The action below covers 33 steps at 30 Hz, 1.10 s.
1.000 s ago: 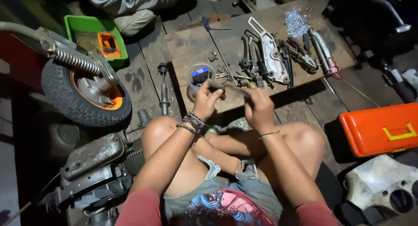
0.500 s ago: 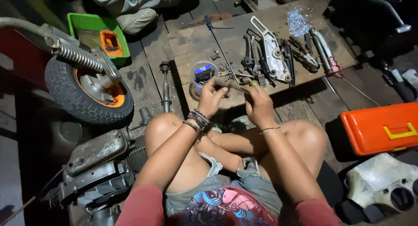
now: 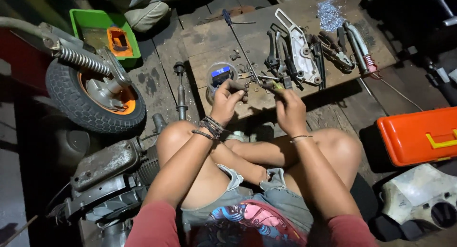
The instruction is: The person sits cross-legged on the floor and uses a sanding block to smooth the edges of a small metal part. They repeatedly rub the part against the block, occasionally pausing to inspect it before continuing the sanding process.
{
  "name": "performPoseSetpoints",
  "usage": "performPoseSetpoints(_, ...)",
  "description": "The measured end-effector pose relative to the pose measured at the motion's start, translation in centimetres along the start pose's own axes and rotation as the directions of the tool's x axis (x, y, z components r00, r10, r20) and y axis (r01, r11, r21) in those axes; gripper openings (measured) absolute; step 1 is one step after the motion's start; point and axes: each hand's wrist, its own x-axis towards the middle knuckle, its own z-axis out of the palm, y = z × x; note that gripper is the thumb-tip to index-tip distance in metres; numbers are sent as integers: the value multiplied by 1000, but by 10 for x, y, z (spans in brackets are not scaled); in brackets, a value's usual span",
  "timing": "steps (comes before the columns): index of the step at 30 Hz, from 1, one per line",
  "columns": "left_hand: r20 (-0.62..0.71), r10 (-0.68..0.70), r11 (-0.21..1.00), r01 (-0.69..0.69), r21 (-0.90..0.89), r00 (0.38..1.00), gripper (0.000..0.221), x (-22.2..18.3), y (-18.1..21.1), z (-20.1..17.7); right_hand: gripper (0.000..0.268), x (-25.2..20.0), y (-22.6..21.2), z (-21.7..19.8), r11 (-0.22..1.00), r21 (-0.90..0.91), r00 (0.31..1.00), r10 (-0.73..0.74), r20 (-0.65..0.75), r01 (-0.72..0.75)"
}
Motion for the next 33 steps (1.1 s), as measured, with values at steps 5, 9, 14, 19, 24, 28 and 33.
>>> performPoseSetpoints(5, 1, -67, 993, 66, 99, 998, 23, -10, -12, 20, 15, -9, -8, 13, 863, 450, 968, 252, 11, -230)
performPoseSetpoints(9, 49, -186, 952, 167, 256, 981, 23, -25, -15, 36, 13, -15, -11, 18, 746, 583, 930, 363, 46, -321)
performPoseSetpoints(14, 58, -169, 920, 136, 368, 984, 21, -29, -3, 36, 15, -9, -24, 15, 671, 649, 907, 414, 76, -360)
performPoseSetpoints(19, 150, 58, 785, -138, 604, 987, 15, -26, 24, 43, 13, -16, -11, 24, 575, 723, 885, 452, 111, -384)
performPoseSetpoints(24, 224, 90, 777, -209, 594, 971, 27, -27, 62, 59, 15, -21, 12, 33, 516, 767, 883, 449, 135, -380)
performPoseSetpoints(28, 248, 88, 779, -222, 587, 965, 24, -29, 47, 54, 19, -21, 14, 35, 488, 787, 875, 465, 132, -377)
performPoseSetpoints(33, 203, 83, 798, -187, 572, 976, 24, -31, 39, 51, 19, -16, 12, 34, 484, 753, 849, 495, 186, -447)
